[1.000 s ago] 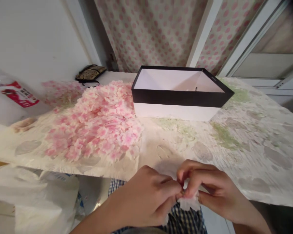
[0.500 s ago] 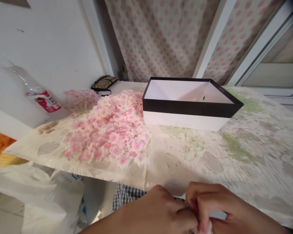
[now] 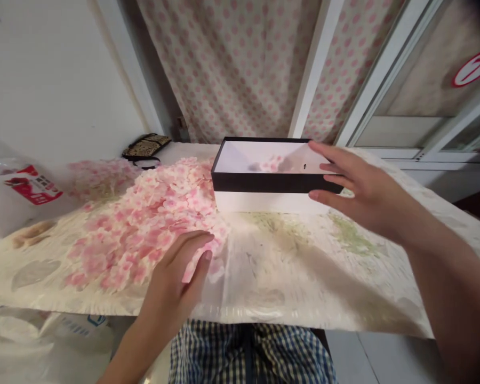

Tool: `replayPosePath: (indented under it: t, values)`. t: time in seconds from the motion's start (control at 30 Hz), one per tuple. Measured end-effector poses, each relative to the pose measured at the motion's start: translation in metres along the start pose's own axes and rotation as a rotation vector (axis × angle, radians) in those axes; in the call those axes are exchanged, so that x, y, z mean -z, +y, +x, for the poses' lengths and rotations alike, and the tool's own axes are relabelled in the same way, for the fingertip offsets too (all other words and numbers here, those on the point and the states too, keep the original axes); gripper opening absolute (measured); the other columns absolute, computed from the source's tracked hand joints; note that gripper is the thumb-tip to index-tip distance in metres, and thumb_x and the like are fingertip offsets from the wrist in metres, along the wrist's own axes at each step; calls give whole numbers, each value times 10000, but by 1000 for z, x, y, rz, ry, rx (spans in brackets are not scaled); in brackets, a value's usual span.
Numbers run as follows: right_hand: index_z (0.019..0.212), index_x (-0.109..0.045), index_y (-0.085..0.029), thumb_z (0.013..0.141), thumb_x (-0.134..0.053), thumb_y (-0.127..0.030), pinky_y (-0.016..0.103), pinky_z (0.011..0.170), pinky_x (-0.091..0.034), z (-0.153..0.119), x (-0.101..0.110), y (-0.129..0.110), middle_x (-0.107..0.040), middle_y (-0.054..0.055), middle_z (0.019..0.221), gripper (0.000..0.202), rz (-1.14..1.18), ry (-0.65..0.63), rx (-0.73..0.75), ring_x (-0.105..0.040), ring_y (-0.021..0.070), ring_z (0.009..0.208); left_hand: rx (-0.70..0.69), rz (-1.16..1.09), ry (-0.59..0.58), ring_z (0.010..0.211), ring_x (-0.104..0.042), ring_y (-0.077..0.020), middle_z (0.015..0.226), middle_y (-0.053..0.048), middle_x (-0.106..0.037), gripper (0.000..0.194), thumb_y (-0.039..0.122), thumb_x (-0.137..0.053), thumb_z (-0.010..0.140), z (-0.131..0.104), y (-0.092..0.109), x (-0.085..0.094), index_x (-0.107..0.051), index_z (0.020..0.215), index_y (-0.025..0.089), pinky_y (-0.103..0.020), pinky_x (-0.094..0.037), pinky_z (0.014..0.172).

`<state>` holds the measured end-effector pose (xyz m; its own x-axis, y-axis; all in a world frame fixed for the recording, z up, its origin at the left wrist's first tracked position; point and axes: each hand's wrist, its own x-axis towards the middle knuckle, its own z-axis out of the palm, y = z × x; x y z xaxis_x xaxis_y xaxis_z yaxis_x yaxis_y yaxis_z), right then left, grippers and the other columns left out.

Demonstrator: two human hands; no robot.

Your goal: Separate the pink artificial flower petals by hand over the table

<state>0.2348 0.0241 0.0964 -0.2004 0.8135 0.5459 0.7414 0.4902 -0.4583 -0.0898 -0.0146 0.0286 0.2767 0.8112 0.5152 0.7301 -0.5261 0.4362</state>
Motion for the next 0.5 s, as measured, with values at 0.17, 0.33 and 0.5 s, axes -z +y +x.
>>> replayPosePath:
  t: [0.17, 0.33, 0.5]
  values:
    - [1125, -650, -241, 920, -526, -279, 379, 841, -552, -70, -24, 3, -691, 60, 1070, 242, -132, -396, -143, -667, 218, 946, -56, 338, -146, 1265, -461, -336, 1334, -143, -540, 369, 286, -413, 952, 5, -39, -16, -529, 1282, 166, -551, -404, 1046]
    - [1033, -637, -220, 926, -474, -217, 364, 775, -544, -89, -58, 3, -619, 78, 1056, 194, -233, -412, -254, -644, 218, 935, -66, 316, -253, 1189, -539, -296, 1240, -105, -635, 337, 246, -404, 951, 5, -44, -25, -587, 1223, 169, -506, -432, 1022]
    - [985, -636, -204, 949, -431, -201, 363, 806, -520, -87, -73, 1, -580, 74, 1044, 209, -173, -349, -244, -628, 200, 929, -74, 324, -205, 1135, -568, -271, 1191, -94, -659, 306, 211, -413, 951, 6, -34, -26, -595, 1194, 167, -474, -455, 981]
